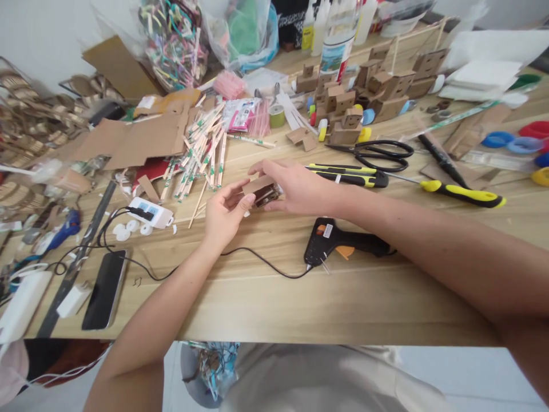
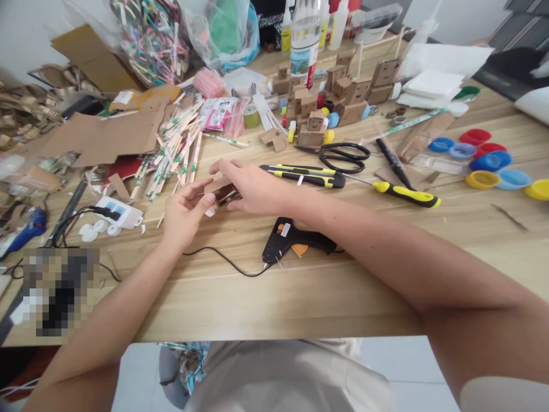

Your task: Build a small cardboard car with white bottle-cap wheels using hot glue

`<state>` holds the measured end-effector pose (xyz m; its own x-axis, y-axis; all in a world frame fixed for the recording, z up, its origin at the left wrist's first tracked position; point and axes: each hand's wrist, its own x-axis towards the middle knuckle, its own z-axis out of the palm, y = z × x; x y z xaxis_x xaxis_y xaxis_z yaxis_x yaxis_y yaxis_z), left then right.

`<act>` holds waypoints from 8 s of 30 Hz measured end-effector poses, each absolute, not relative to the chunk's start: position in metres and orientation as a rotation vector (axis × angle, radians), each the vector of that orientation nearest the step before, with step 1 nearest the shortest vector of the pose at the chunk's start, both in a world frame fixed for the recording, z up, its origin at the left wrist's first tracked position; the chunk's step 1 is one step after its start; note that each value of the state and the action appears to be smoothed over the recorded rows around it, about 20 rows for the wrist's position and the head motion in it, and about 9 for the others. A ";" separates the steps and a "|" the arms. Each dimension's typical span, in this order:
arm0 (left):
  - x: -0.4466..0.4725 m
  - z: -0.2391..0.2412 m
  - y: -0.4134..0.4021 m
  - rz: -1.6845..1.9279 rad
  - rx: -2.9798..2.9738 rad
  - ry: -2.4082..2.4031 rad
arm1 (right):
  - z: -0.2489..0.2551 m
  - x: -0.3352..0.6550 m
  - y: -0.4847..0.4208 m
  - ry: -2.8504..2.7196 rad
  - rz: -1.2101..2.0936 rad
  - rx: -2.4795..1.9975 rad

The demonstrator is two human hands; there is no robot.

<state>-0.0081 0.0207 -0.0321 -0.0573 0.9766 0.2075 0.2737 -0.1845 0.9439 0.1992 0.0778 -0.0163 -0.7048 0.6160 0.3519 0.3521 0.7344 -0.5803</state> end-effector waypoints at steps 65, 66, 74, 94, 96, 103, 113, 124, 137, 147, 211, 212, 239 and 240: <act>0.009 -0.029 0.016 0.712 2.602 1.675 | -0.011 0.214 0.080 -2.519 0.788 -1.028; 0.010 -0.029 0.018 0.697 2.596 1.669 | -0.010 0.213 0.079 -2.521 0.782 -1.049; 0.011 -0.014 0.025 0.576 2.519 1.649 | -0.004 0.211 0.071 -2.544 0.749 -1.095; -0.022 0.006 0.027 0.529 2.404 1.741 | -0.014 0.213 0.076 -2.579 0.650 -0.995; -0.022 0.006 0.028 0.532 2.392 1.730 | -0.015 0.212 0.076 -2.571 0.644 -0.999; -0.022 0.004 0.030 0.523 2.382 1.702 | -0.009 0.209 0.073 -2.612 0.630 -0.997; -0.018 0.003 0.030 0.506 2.388 1.717 | -0.005 0.194 0.075 -2.689 0.584 -0.974; -0.011 0.000 0.023 0.655 2.415 1.712 | -0.014 0.205 0.079 -2.617 0.678 -0.933; 0.026 -0.006 0.019 0.537 2.562 1.672 | -0.002 0.209 0.068 -2.647 0.582 -1.042; 0.026 -0.008 0.021 0.547 2.553 1.693 | -0.004 0.204 0.065 -2.660 0.575 -1.061; 0.023 -0.005 0.021 0.513 2.522 1.653 | -0.007 0.198 0.067 -2.633 0.626 -0.911; 0.022 -0.006 0.021 0.511 2.517 1.664 | -0.008 0.199 0.067 -2.633 0.620 -0.908; 0.030 -0.010 0.028 0.508 2.394 1.637 | 0.035 0.269 -0.007 -2.694 0.798 -1.696; 0.030 -0.010 0.028 0.498 2.387 1.650 | 0.032 0.271 -0.005 -2.677 0.871 -1.683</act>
<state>0.0300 0.0278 -0.0100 0.3211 0.9331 0.1621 0.8669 -0.3585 0.3465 0.2708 -0.0051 0.0317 -0.4665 0.7971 -0.3834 0.8701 0.3357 -0.3608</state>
